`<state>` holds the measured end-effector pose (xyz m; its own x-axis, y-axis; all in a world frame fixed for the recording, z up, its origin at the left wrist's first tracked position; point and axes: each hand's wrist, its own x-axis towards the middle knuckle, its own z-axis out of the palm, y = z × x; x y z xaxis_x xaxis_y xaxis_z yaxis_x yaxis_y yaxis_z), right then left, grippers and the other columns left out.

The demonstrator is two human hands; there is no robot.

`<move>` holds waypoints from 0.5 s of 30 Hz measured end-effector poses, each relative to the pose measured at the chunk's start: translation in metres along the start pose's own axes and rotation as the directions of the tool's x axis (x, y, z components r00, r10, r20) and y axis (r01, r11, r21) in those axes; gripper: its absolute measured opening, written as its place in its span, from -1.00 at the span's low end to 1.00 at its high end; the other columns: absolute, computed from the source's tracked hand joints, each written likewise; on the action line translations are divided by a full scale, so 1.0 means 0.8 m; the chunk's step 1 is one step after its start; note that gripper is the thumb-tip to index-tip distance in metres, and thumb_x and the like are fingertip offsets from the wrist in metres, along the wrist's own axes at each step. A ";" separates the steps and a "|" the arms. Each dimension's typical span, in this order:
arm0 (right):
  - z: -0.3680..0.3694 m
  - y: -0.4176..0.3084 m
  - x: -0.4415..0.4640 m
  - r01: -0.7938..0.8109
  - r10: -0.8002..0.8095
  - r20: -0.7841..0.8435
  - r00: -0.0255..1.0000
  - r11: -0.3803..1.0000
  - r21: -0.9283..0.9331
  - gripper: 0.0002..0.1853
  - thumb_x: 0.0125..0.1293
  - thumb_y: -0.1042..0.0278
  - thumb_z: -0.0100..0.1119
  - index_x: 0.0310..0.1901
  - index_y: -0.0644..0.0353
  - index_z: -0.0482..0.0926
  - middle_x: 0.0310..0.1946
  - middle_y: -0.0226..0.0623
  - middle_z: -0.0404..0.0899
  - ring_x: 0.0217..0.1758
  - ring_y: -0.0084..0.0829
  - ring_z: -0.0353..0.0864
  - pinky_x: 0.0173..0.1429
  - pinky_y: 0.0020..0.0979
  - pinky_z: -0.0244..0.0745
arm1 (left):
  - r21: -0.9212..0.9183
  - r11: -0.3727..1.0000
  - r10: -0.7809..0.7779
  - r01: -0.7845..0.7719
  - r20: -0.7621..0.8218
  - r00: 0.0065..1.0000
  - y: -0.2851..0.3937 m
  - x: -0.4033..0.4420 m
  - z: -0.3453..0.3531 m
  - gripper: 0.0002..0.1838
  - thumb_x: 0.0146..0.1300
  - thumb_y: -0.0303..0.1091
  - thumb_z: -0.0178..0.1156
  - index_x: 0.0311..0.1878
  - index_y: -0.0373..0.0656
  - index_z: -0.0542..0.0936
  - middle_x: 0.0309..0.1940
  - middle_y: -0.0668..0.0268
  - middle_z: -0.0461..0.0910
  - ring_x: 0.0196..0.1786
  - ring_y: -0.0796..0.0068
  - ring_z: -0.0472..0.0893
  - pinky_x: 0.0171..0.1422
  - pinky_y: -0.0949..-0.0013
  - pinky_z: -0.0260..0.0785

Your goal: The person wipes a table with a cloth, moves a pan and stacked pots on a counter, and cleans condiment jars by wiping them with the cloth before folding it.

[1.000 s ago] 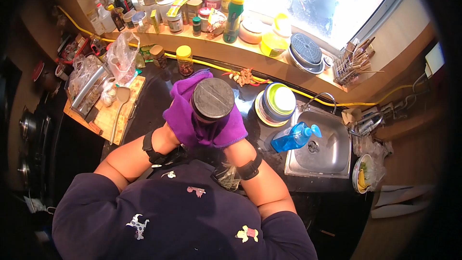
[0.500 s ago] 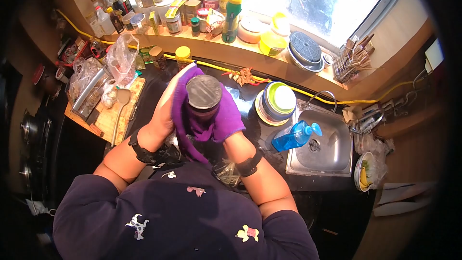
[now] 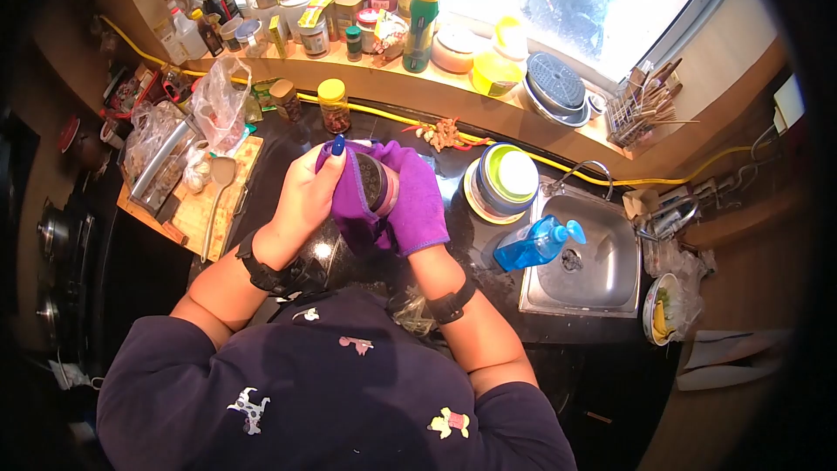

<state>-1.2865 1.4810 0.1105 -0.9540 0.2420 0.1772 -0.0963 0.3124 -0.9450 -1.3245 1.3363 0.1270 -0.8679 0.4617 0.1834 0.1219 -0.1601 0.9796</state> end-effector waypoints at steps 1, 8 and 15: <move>0.000 -0.001 0.000 0.013 -0.013 -0.008 1.000 1.000 -0.012 -0.77 0.23 0.28 0.12 -0.17 0.25 0.48 -0.31 -0.11 0.58 -0.22 -0.29 0.58 -0.14 -0.34 0.42 | 0.033 0.999 -0.005 0.005 -0.018 1.000 -0.002 0.002 -0.002 -0.64 0.41 -0.22 -0.09 -0.04 -0.36 0.52 -0.19 0.28 0.58 -0.12 0.61 0.52 0.03 0.48 0.37; -0.003 0.023 0.006 0.232 -0.226 0.055 0.973 0.958 -0.168 -0.74 0.14 0.29 0.21 -0.20 0.24 0.48 -0.34 -0.11 0.58 -0.24 -0.17 0.59 -0.15 -0.32 0.44 | 0.305 0.947 0.068 -0.099 0.112 0.991 0.019 -0.002 0.005 -0.66 0.06 -0.42 0.24 -0.06 -0.27 0.51 -0.15 0.24 0.55 -0.04 0.50 0.50 0.12 0.43 0.31; -0.014 0.033 0.005 0.122 -0.119 0.031 0.992 0.914 -0.386 -0.58 -0.01 0.15 0.34 -0.17 0.21 0.49 -0.27 -0.12 0.60 -0.18 -0.19 0.60 -0.11 -0.32 0.47 | 0.452 0.874 0.117 -0.180 0.164 0.979 0.023 -0.012 0.008 -0.38 -0.11 -0.22 0.42 0.04 -0.26 0.45 -0.06 0.19 0.52 0.06 0.46 0.48 0.16 0.42 0.28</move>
<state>-1.2898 1.5004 0.0895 -0.9441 0.1742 0.2798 -0.0945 0.6701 -0.7362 -1.3109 1.3347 0.1439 -0.7567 0.5765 0.3082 0.4806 0.1710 0.8601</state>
